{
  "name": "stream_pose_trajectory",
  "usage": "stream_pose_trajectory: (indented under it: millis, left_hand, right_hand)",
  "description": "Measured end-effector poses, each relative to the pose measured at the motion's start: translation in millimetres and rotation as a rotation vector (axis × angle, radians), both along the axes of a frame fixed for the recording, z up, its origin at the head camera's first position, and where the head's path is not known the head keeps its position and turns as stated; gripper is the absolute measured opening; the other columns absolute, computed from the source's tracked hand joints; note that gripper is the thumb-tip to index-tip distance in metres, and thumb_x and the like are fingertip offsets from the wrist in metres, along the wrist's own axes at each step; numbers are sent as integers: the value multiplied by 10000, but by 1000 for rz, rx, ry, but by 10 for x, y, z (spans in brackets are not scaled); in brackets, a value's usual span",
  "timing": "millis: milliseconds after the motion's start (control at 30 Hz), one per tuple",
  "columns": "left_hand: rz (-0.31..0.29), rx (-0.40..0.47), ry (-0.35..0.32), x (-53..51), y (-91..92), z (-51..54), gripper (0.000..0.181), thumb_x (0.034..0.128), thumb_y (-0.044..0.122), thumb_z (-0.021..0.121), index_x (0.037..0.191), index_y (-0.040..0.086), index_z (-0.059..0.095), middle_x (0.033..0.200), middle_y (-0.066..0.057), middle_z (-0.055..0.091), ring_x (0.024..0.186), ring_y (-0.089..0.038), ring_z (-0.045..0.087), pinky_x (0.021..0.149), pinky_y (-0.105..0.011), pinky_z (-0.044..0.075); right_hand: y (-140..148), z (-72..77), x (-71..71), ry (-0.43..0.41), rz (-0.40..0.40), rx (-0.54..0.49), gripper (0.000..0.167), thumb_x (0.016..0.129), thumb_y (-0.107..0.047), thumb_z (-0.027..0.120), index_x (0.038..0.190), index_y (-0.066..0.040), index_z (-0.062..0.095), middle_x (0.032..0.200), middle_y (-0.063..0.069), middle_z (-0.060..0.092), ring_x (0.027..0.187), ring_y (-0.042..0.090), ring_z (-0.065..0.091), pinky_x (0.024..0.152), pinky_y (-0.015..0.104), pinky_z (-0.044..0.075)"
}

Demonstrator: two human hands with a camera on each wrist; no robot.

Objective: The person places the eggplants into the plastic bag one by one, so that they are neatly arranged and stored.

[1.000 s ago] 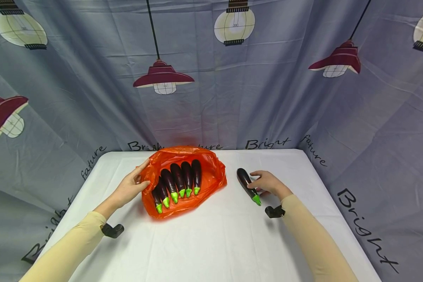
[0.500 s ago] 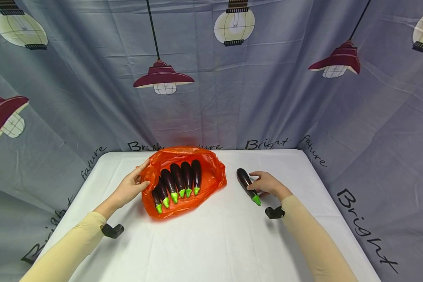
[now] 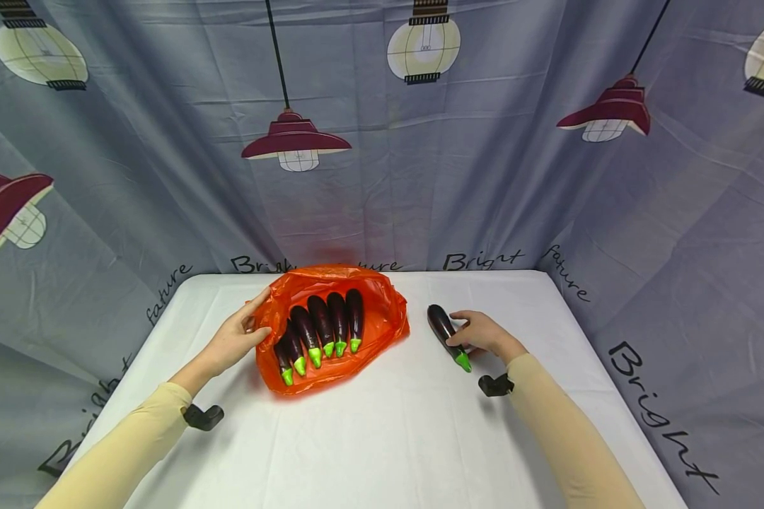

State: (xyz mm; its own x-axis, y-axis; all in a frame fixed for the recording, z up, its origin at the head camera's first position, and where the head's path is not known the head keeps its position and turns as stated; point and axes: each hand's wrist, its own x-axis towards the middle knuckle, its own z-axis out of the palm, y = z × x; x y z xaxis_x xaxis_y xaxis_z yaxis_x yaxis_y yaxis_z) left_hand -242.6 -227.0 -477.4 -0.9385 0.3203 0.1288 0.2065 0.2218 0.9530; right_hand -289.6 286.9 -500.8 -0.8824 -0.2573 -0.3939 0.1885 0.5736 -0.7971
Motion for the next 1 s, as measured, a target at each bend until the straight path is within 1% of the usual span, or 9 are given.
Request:
stream_pose_trajectory:
  millis: [300,500,700,767,867,1000]
  left_hand:
    - [1,3,-2,3,0,2,792,986,-50,581,1648,216,239,1627,-206,308,1386,-374,439,917,-198,512]
    - [-6,8,-2,5,-1,0,784,992,-47,573,1649,213,233,1654,-170,264,1426,-357,394,936,-188,498]
    - [-1,7,5,5,0,-2,788,985,-59,574,1648,207,241,1624,-210,311,1389,-380,436,924,-194,507]
    - [0,5,7,1,0,-3,790,985,-60,573,1648,209,240,1632,-196,300,1399,-372,427,929,-192,503]
    - [-6,3,5,-4,-1,-3,788,990,-55,570,1649,212,232,1664,-150,245,1438,-350,379,948,-185,488]
    - [-7,1,10,-6,-2,0,787,989,-54,573,1649,207,231,1669,-143,235,1446,-350,367,951,-179,482]
  right_hand:
    - [-7,-15,-11,12,-5,21,799,893,-98,769,1557,35,344,1178,211,573,890,252,608,765,471,597]
    - [-39,-6,-12,15,-4,46,785,896,-104,767,1555,20,359,1157,200,555,879,254,607,744,460,600]
    - [-59,-18,-29,4,-12,52,779,887,-106,776,1555,-15,386,1136,185,551,861,251,607,719,429,599]
    - [-59,-24,-34,1,-11,46,781,889,-101,772,1558,-15,379,1131,182,546,864,252,603,720,430,599]
    - [-61,-26,-32,6,-5,44,783,892,-97,766,1561,-7,369,1121,180,539,869,255,595,717,436,598]
    - [-64,-32,-25,19,-3,49,778,891,-96,768,1558,-9,376,1100,167,540,862,254,582,703,440,596]
